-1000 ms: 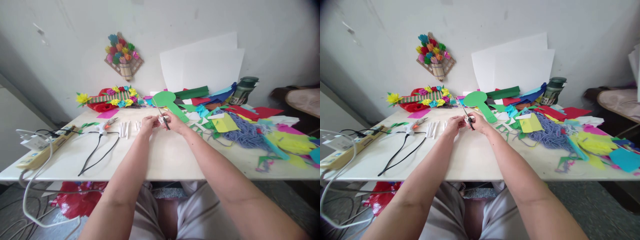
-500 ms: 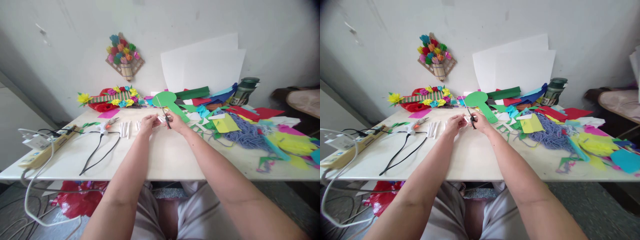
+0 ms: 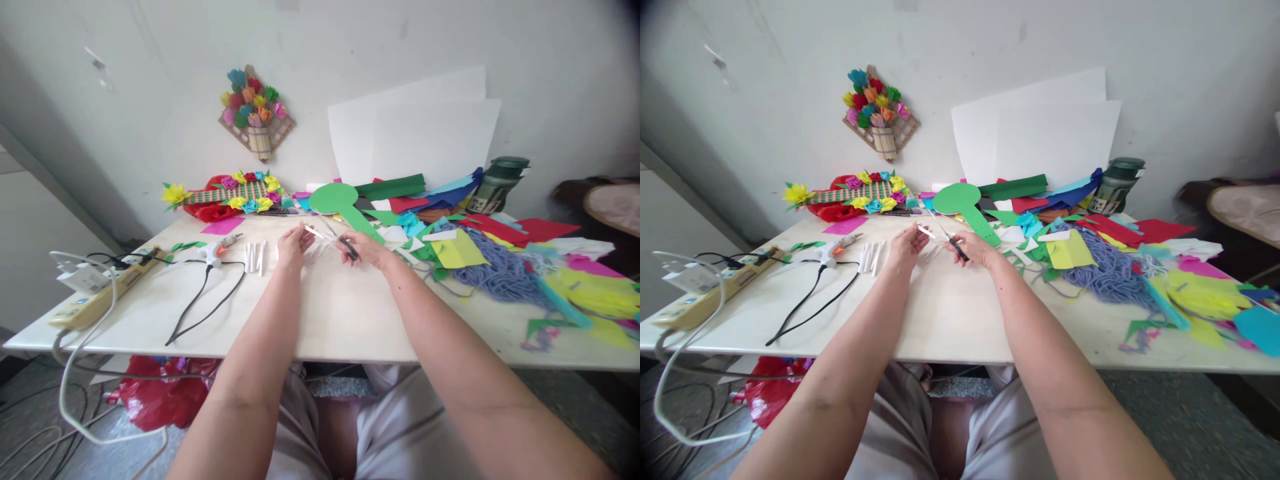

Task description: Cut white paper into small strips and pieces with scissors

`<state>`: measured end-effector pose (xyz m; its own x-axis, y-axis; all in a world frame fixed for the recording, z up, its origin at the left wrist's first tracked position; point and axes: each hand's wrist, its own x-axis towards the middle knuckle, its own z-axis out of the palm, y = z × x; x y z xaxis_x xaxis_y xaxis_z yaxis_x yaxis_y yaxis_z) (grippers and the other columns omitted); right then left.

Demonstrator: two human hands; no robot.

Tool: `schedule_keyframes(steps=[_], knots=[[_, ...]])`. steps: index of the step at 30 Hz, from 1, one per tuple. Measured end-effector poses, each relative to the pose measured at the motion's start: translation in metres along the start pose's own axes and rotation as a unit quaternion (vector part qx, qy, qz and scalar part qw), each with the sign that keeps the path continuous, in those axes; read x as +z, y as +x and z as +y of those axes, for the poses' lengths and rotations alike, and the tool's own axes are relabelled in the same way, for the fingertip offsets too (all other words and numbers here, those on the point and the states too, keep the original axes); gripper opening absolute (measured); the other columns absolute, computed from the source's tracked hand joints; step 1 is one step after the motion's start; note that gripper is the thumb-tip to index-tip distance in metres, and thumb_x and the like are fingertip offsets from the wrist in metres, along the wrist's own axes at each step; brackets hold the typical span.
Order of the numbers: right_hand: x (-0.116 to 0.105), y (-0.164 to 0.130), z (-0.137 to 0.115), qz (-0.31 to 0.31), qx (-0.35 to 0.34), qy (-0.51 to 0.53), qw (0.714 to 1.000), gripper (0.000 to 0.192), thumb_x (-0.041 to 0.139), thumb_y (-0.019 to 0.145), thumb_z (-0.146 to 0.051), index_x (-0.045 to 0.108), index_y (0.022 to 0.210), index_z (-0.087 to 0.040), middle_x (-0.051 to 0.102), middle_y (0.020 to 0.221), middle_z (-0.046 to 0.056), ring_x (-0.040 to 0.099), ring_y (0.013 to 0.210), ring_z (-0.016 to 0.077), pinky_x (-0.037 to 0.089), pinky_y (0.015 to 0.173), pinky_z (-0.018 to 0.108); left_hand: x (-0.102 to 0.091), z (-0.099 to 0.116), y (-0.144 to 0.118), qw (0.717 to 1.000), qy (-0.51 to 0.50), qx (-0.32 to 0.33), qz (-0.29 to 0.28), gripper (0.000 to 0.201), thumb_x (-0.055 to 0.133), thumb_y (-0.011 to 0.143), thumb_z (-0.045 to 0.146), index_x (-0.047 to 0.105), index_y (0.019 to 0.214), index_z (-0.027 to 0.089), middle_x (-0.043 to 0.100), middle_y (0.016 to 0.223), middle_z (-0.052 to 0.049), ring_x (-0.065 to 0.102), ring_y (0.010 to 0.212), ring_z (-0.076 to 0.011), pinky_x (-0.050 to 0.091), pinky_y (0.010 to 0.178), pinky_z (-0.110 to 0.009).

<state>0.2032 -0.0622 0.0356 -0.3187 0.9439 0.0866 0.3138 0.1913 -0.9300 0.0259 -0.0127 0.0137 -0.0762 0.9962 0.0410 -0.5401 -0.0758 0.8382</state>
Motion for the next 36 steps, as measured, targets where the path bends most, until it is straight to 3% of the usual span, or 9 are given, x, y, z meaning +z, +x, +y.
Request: schedule_keyframes(steps=[12,22,36], knots=[[-0.0009,-0.0018,-0.0019,-0.043,0.043,0.004,0.998,0.015,0.064,0.068,-0.027,0.055,0.068,-0.015,0.058,0.049,-0.002,0.047,0.035,0.0061,0.033,0.031,0.016,0.0004,0.0028,-0.0035,1.000,-0.020,-0.021,-0.005,0.021,0.066,0.070,0.027,0.055,0.082,0.015,0.067,0.075,-0.006,0.066,0.068,-0.0145,0.050,0.072,-0.028],[-0.0032,0.0019,0.0049,-0.046,0.015,-0.024,0.999,0.027,0.067,0.066,-0.039,0.056,0.072,-0.015,0.055,0.048,-0.003,0.044,0.033,0.0053,0.034,0.031,0.017,-0.0011,-0.0017,0.0011,0.999,-0.024,-0.037,-0.002,0.016,0.064,0.072,0.024,0.055,0.081,0.015,0.066,0.070,-0.005,0.066,0.069,-0.0153,0.051,0.068,-0.027],[-0.0018,0.0022,0.0053,-0.041,0.016,-0.056,0.997,0.029,0.067,0.067,-0.041,0.055,0.070,-0.015,0.051,0.046,-0.005,0.044,0.033,0.0051,0.035,0.032,0.017,0.0050,-0.0009,-0.0037,0.999,-0.047,-0.026,-0.005,0.009,0.058,0.078,0.018,0.056,0.073,0.011,0.066,0.072,-0.007,0.067,0.078,-0.0170,0.053,0.073,-0.027]])
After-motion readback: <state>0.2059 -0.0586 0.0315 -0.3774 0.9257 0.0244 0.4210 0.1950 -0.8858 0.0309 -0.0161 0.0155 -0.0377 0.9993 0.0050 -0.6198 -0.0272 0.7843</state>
